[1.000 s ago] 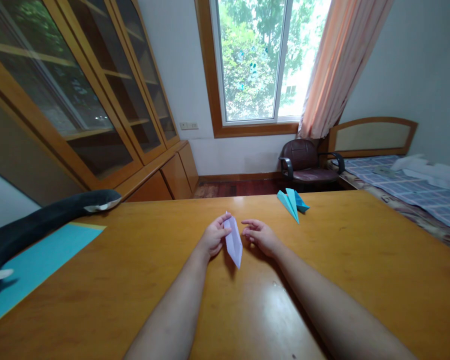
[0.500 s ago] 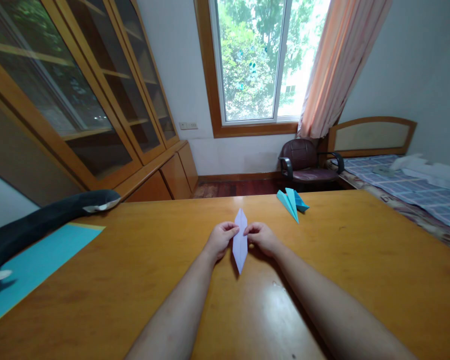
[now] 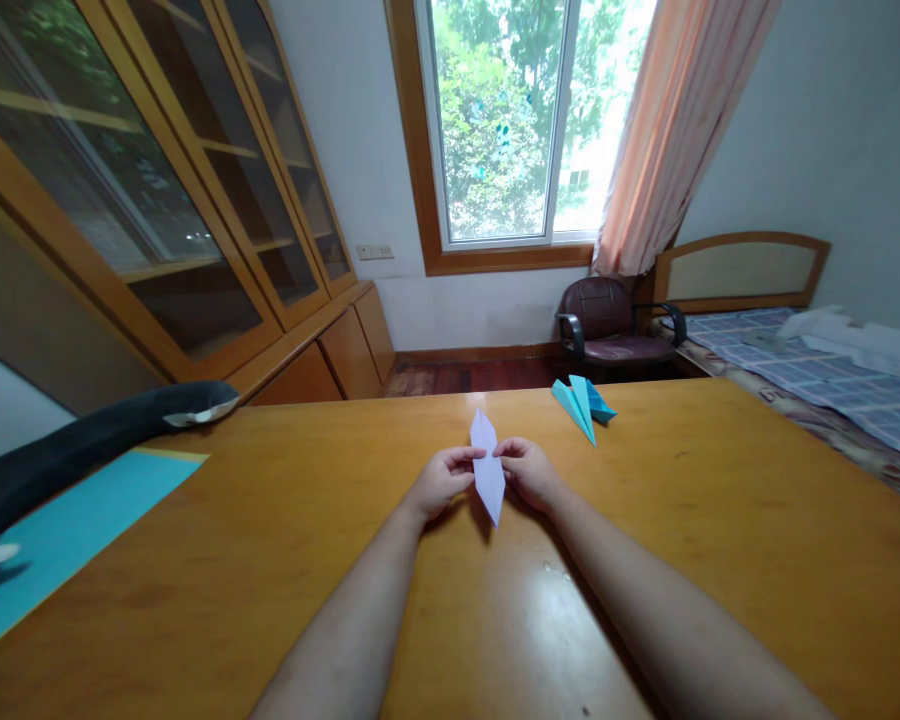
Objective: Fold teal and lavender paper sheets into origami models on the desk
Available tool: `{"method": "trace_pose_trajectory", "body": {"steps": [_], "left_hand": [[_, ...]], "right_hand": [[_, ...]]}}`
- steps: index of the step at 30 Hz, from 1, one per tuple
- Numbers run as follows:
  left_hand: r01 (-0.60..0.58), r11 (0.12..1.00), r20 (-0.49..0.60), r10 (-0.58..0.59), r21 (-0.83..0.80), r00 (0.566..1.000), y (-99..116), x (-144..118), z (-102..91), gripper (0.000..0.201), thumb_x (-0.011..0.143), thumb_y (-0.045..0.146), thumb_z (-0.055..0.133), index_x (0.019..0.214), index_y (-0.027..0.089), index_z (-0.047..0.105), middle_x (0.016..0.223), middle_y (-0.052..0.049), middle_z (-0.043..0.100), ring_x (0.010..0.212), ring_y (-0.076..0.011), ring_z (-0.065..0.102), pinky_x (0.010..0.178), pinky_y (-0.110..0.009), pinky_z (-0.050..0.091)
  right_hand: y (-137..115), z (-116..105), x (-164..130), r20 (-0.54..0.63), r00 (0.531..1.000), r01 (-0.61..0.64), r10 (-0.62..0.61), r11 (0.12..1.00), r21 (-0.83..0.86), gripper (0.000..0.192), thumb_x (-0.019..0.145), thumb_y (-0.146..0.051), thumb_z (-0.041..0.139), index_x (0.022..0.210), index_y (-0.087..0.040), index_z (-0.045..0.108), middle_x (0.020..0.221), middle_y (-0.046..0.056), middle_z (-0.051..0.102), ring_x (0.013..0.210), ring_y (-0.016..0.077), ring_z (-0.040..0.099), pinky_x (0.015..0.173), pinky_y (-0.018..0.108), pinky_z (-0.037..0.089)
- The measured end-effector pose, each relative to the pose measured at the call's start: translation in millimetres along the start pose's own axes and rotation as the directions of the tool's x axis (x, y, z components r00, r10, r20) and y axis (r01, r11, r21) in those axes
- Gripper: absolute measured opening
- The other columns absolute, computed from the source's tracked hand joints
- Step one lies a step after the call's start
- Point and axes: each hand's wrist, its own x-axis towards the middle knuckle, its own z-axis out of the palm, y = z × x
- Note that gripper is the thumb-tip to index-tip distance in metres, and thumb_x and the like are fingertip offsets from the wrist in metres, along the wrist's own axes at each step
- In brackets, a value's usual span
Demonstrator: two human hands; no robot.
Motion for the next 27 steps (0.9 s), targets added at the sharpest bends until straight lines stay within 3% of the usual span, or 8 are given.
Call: {"method": "trace_pose_trajectory", "body": {"steps": [7,13,20,27], "left_hand": [[-0.003,1.0,-0.034,0.002,-0.014,0.999,2,0,-1.5,0.045,0.054,0.022,0.084,0.096,0.012,0.07,0.093,-0.012,0.072,0.079,-0.019,0.067,0.077,-0.03,0.05],[-0.019,0.998,-0.097,0.025,0.067,0.995,7,1,3.3,0.036,0.055,0.028,0.083,0.086,0.014,0.074,0.086,-0.009,0.073,0.072,-0.0176,0.065,0.072,-0.028,0.049],[-0.075,0.98,-0.03,0.082,0.186,0.996,5,3,2.4,0.031,0.071,0.042,0.072,0.08,0.012,0.075,0.077,-0.008,0.073,0.066,-0.0183,0.063,0.065,-0.027,0.047],[-0.071,0.972,-0.157,0.108,0.225,0.982,-4,6,5.8,0.032,0.071,0.043,0.07,0.074,0.012,0.073,0.069,-0.007,0.071,0.059,-0.0168,0.06,0.056,-0.025,0.044]], "right_hand": [[1,1,-1,0.063,0.997,0.032,-0.031,0.999,-0.004,0.031,0.049,-0.023,0.082,0.071,-0.017,0.061,0.066,0.001,0.066,0.056,0.0124,0.058,0.056,0.025,0.043],[1,0,0,0.06,0.998,0.035,-0.032,0.998,-0.044,0.03,0.051,-0.03,0.081,0.068,-0.017,0.059,0.059,-0.002,0.06,0.052,0.0094,0.051,0.051,0.022,0.038],[-1,3,-1,0.048,0.998,0.045,-0.041,0.995,-0.092,0.036,0.056,-0.044,0.078,0.064,-0.018,0.055,0.053,-0.005,0.052,0.047,0.0073,0.042,0.049,0.023,0.033],[-2,9,-2,-0.048,0.995,0.076,-0.085,0.983,-0.165,0.034,0.059,-0.045,0.074,0.06,-0.017,0.054,0.049,-0.004,0.05,0.046,0.008,0.041,0.048,0.023,0.032]]}}
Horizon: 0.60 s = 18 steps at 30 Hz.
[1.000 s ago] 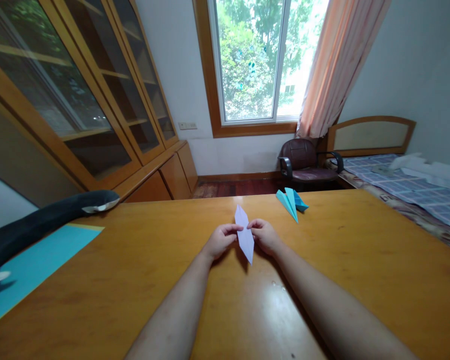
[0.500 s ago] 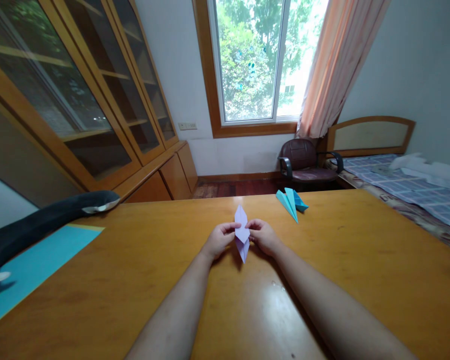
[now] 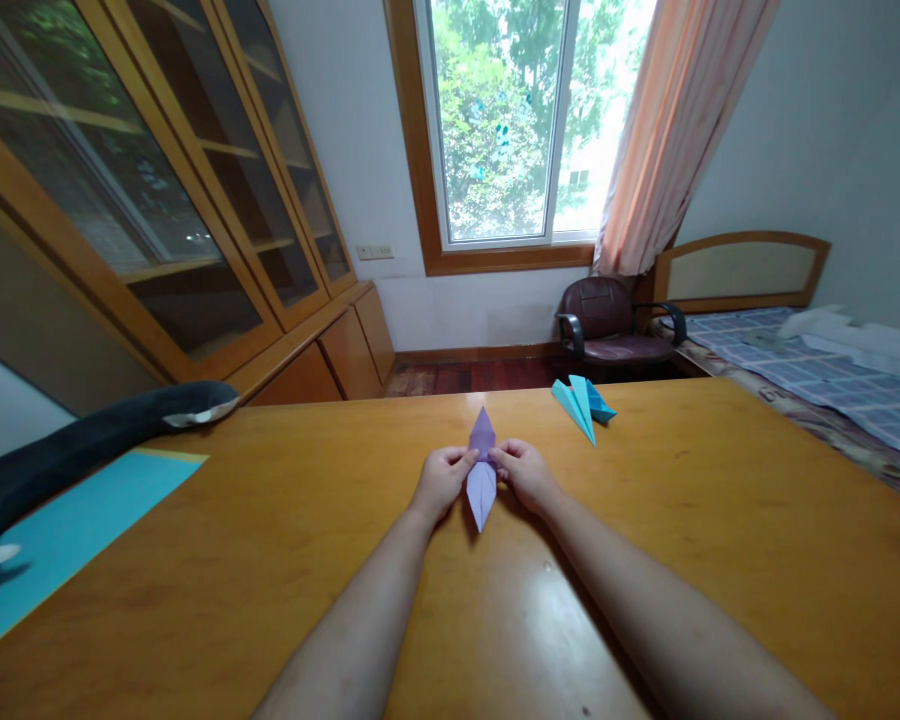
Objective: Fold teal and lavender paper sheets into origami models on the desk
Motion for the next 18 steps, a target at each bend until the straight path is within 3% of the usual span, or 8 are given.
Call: {"method": "trace_pose_trajectory", "body": {"steps": [8,18], "left_hand": [[0.008,1.0,-0.116,-0.008,0.008,0.993,3,-1,6.0,0.03,0.068,0.038,0.073,0.082,0.011,0.075,0.072,-0.008,0.072,0.062,-0.0194,0.063,0.058,-0.027,0.048],[-0.019,1.0,-0.178,0.015,-0.021,0.984,6,-2,10.5,0.026,0.065,0.033,0.075,0.078,0.011,0.073,0.073,-0.007,0.073,0.061,-0.0173,0.064,0.057,-0.026,0.05]], "right_hand": [[-3,7,-3,-0.042,0.999,0.017,-0.019,0.999,-0.041,0.03,0.061,-0.042,0.069,0.058,-0.019,0.049,0.044,-0.007,0.045,0.042,0.0071,0.036,0.044,0.022,0.026],[0,15,-6,-0.05,0.998,0.044,-0.043,0.999,0.015,0.034,0.061,-0.043,0.07,0.06,-0.021,0.043,0.043,-0.009,0.041,0.04,0.0067,0.033,0.041,0.021,0.024]]}}
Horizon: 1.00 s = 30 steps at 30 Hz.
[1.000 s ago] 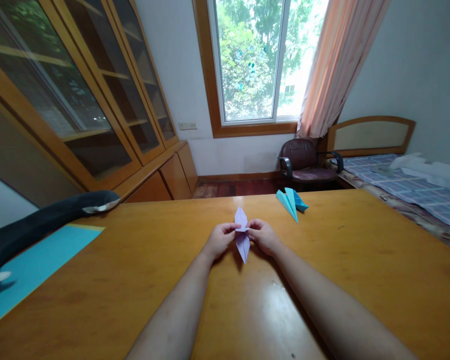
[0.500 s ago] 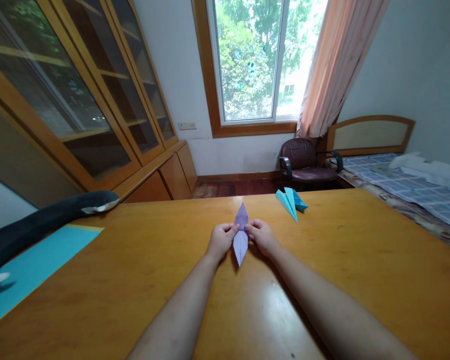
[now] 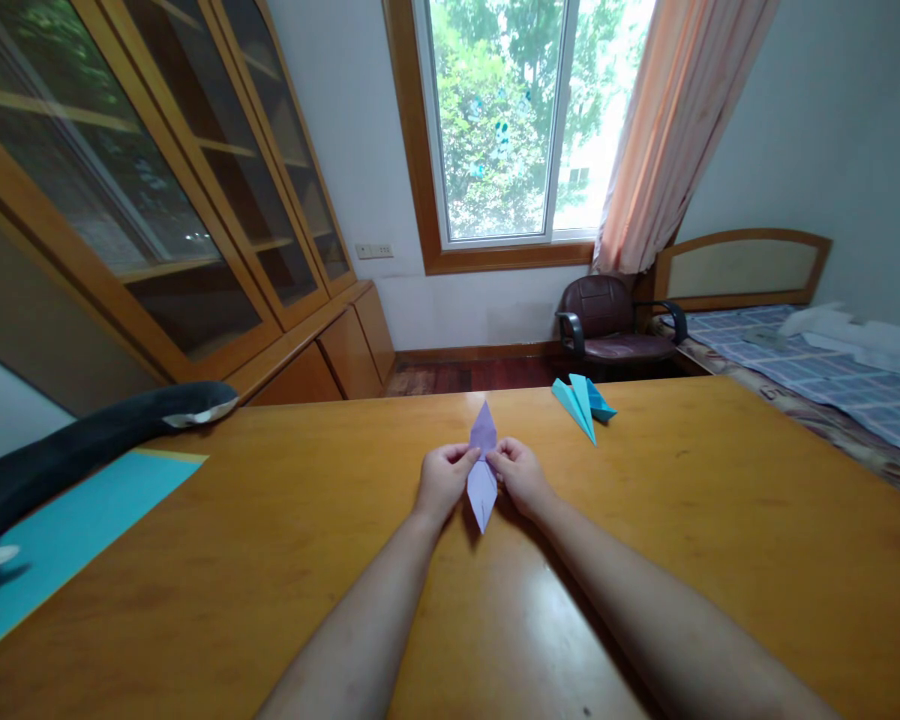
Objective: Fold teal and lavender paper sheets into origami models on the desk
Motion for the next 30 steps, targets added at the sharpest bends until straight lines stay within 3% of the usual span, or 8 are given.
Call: {"method": "trace_pose_trajectory", "body": {"steps": [3,7,11,14,17,25,30], "left_hand": [[-0.006,0.999,-0.024,0.005,-0.036,1.0,-1,-1,2.3,0.029,0.064,0.033,0.076,0.083,0.012,0.071,0.074,-0.007,0.073,0.061,-0.0168,0.065,0.057,-0.025,0.05],[-0.021,0.998,-0.039,0.018,-0.063,0.999,-7,0,4.5,0.038,0.064,0.037,0.076,0.09,0.013,0.064,0.06,-0.001,0.067,0.05,-0.0137,0.06,0.049,-0.023,0.046],[-0.097,0.993,-0.091,0.09,-0.069,0.992,-9,2,6.3,0.033,0.061,0.036,0.077,0.077,0.015,0.058,0.052,0.005,0.059,0.044,-0.0091,0.052,0.044,-0.018,0.039],[-0.157,0.987,-0.109,0.154,-0.025,0.982,-9,2,7.3,0.025,0.061,0.033,0.076,0.068,0.014,0.06,0.057,0.002,0.062,0.05,-0.0092,0.055,0.049,-0.019,0.042],[-0.125,0.992,-0.053,0.125,0.003,0.991,-10,2,6.9,0.022,0.065,0.032,0.074,0.073,0.013,0.069,0.069,-0.004,0.069,0.062,-0.0136,0.061,0.06,-0.023,0.048],[-0.025,0.999,-0.02,0.025,-0.023,0.999,-13,3,1.8,0.027,0.063,0.032,0.076,0.083,0.013,0.074,0.084,-0.009,0.074,0.076,-0.0201,0.067,0.076,-0.033,0.052],[-0.006,0.998,-0.026,0.005,-0.062,1.0,-10,5,-3.3,0.036,0.06,0.03,0.079,0.091,0.013,0.074,0.092,-0.011,0.074,0.082,-0.0217,0.068,0.081,-0.035,0.053]], "right_hand": [[2,-1,1,-0.016,1.0,0.003,-0.003,1.0,0.0,0.037,0.062,-0.047,0.068,0.059,-0.021,0.042,0.043,-0.009,0.04,0.04,0.0062,0.031,0.041,0.021,0.022],[2,-1,2,-0.045,0.999,0.029,-0.03,0.999,-0.024,0.04,0.064,-0.05,0.067,0.058,-0.021,0.04,0.045,-0.009,0.04,0.041,0.0064,0.031,0.041,0.021,0.023],[2,1,2,-0.07,0.996,0.047,-0.049,0.998,-0.029,0.037,0.063,-0.046,0.067,0.062,-0.022,0.039,0.043,-0.011,0.038,0.04,0.0066,0.031,0.04,0.02,0.022],[1,2,2,-0.087,0.995,0.048,-0.047,0.999,0.005,0.036,0.061,-0.043,0.068,0.067,-0.023,0.039,0.041,-0.013,0.034,0.037,0.0063,0.028,0.038,0.02,0.02],[1,0,4,-0.105,0.992,0.067,-0.065,0.998,0.01,0.034,0.059,-0.04,0.068,0.067,-0.023,0.04,0.041,-0.014,0.033,0.037,0.0059,0.028,0.038,0.019,0.02],[0,-8,7,-0.096,0.992,0.079,-0.08,0.997,-0.015,0.022,0.058,-0.034,0.073,0.065,-0.018,0.061,0.059,-0.002,0.061,0.054,0.0115,0.053,0.052,0.025,0.043],[-2,-11,8,-0.045,0.999,0.022,-0.021,1.0,0.009,0.028,0.054,-0.03,0.077,0.077,-0.017,0.069,0.07,0.003,0.07,0.062,0.0157,0.061,0.062,0.03,0.05]]}}
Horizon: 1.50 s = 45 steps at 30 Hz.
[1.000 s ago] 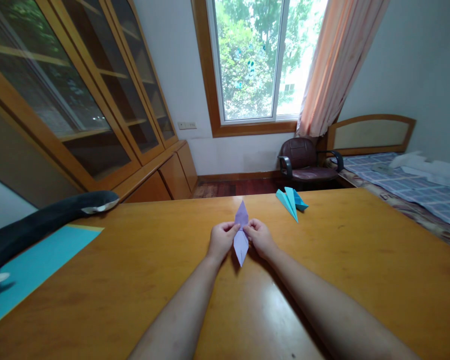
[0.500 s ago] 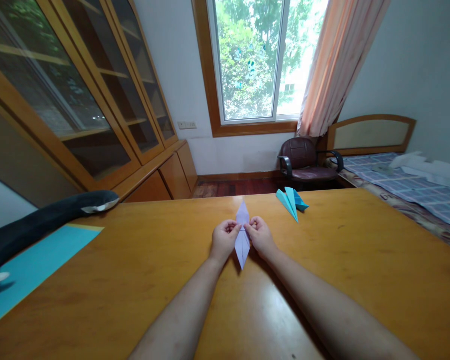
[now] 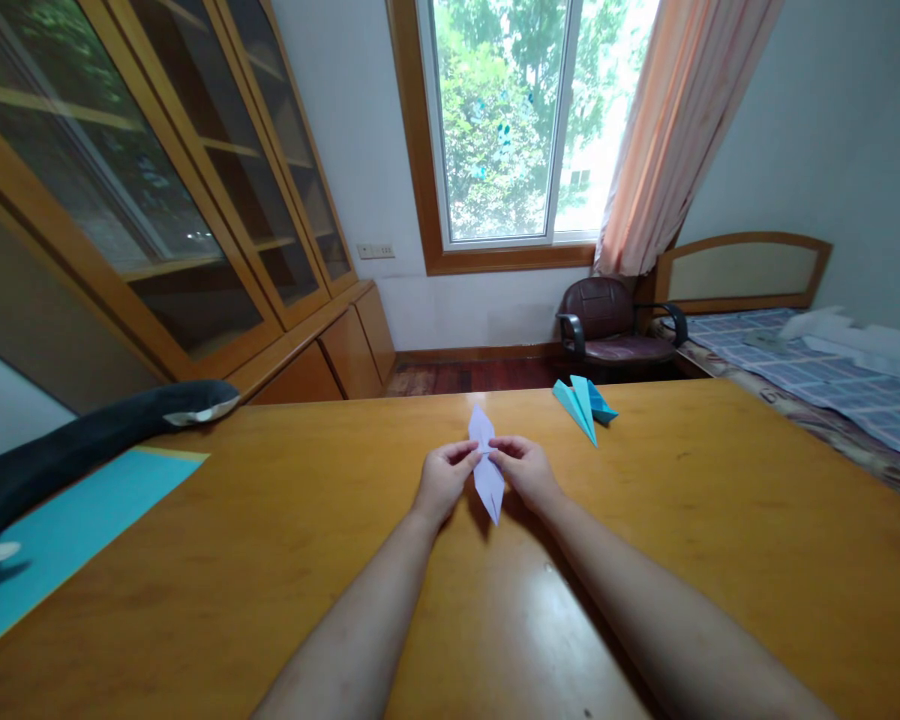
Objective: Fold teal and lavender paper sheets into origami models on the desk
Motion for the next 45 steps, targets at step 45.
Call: {"method": "trace_pose_trajectory", "body": {"steps": [45], "left_hand": [[-0.534,0.602,0.205,0.528,0.594,0.824,15,-15,-5.7,0.021,0.082,0.029,0.06,0.098,0.026,0.073,0.096,-0.008,0.073,0.088,-0.0224,0.065,0.098,-0.04,0.04]], "right_hand": [[-1,-3,-10,0.134,0.851,0.489,-0.508,0.673,-0.555,0.02,0.08,-0.029,0.057,0.09,-0.027,0.074,0.091,0.006,0.074,0.08,0.0219,0.067,0.078,0.037,0.052]]}}
